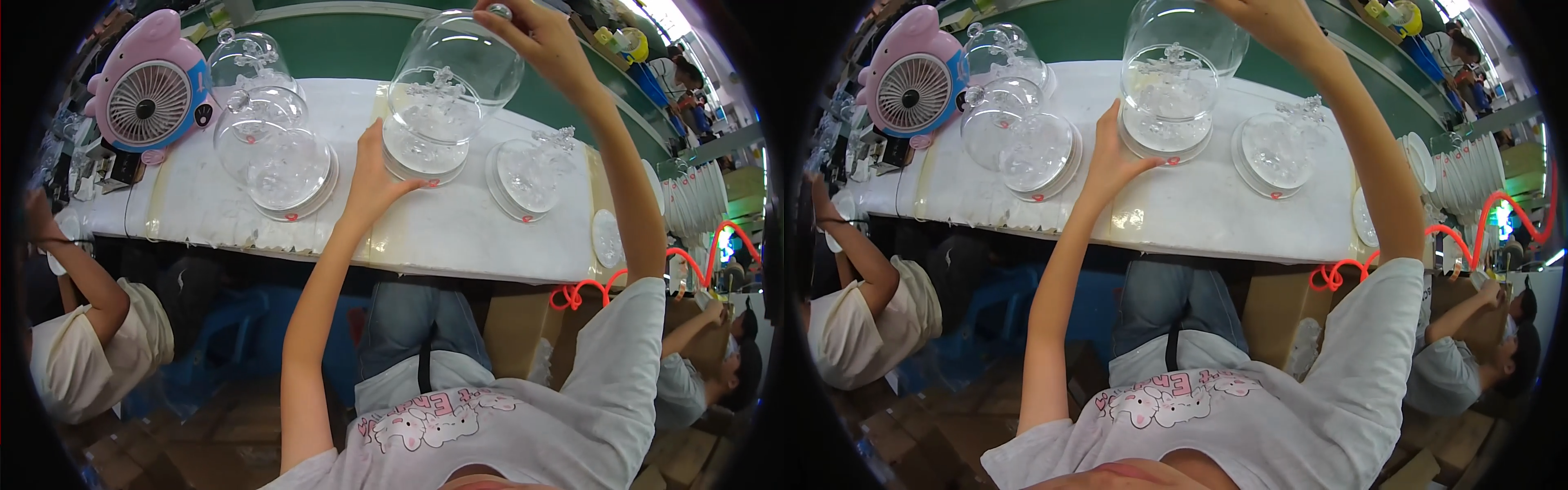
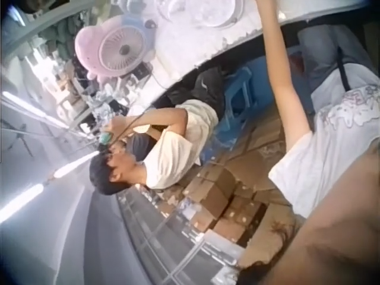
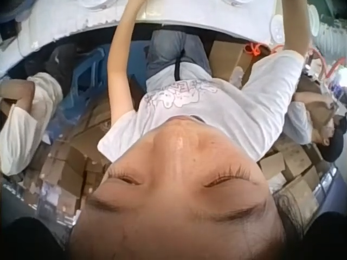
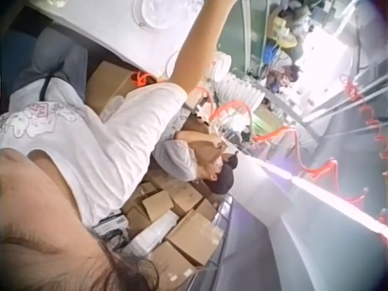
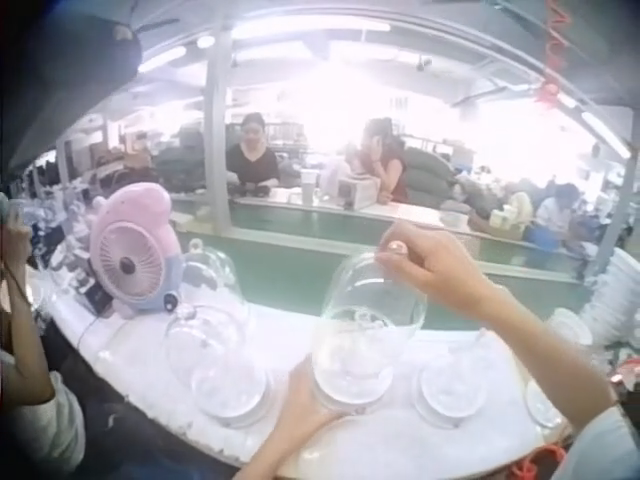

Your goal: Assembling decorative light fixtures by cleaning components with an air duster and placing glass domes onto bases.

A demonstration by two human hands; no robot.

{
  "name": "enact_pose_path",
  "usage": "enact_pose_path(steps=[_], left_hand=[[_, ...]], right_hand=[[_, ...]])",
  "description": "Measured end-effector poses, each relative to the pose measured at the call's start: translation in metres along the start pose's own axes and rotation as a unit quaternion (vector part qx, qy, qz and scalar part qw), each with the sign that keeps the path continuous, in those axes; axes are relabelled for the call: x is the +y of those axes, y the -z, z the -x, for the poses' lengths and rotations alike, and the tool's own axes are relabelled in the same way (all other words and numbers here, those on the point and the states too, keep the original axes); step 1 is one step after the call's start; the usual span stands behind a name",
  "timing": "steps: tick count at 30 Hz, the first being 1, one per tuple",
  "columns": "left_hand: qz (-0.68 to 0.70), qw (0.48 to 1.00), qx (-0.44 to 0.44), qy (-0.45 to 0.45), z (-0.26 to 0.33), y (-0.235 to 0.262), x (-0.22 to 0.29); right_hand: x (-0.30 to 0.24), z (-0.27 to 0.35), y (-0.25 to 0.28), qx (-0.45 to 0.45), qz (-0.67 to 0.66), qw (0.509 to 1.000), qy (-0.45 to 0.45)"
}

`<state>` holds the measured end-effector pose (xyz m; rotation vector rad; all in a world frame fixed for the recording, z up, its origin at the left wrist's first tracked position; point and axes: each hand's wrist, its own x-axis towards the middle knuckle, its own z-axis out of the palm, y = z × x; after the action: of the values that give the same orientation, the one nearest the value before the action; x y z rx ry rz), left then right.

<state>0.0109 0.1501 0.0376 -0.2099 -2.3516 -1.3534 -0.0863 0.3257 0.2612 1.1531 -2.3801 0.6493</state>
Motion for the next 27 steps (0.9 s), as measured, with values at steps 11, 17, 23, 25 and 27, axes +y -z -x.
enact_pose_path(steps=[11,17,23,25,27], left_hand=[[0.059,0.998,-0.014,0.017,-0.007,-0.009,-0.016],[0.032,0.999,-0.014,0.009,-0.006,-0.009,-0.018],[0.036,0.999,-0.014,0.014,-0.005,-0.010,-0.020],[0.029,0.999,-0.009,0.011,-0.005,-0.009,-0.018],[0.023,0.999,-0.014,0.019,-0.005,-0.009,-0.016]], right_hand=[[0.003,0.011,-0.021,-0.077,0.021,0.997,0.014],[0.001,0.010,-0.024,-0.145,0.014,0.989,0.004],[-0.002,0.015,-0.028,-0.138,-0.005,0.990,-0.024],[-0.004,0.016,-0.029,-0.142,0.003,0.990,-0.028],[-0.001,0.017,-0.031,-0.138,0.008,0.990,-0.034]])
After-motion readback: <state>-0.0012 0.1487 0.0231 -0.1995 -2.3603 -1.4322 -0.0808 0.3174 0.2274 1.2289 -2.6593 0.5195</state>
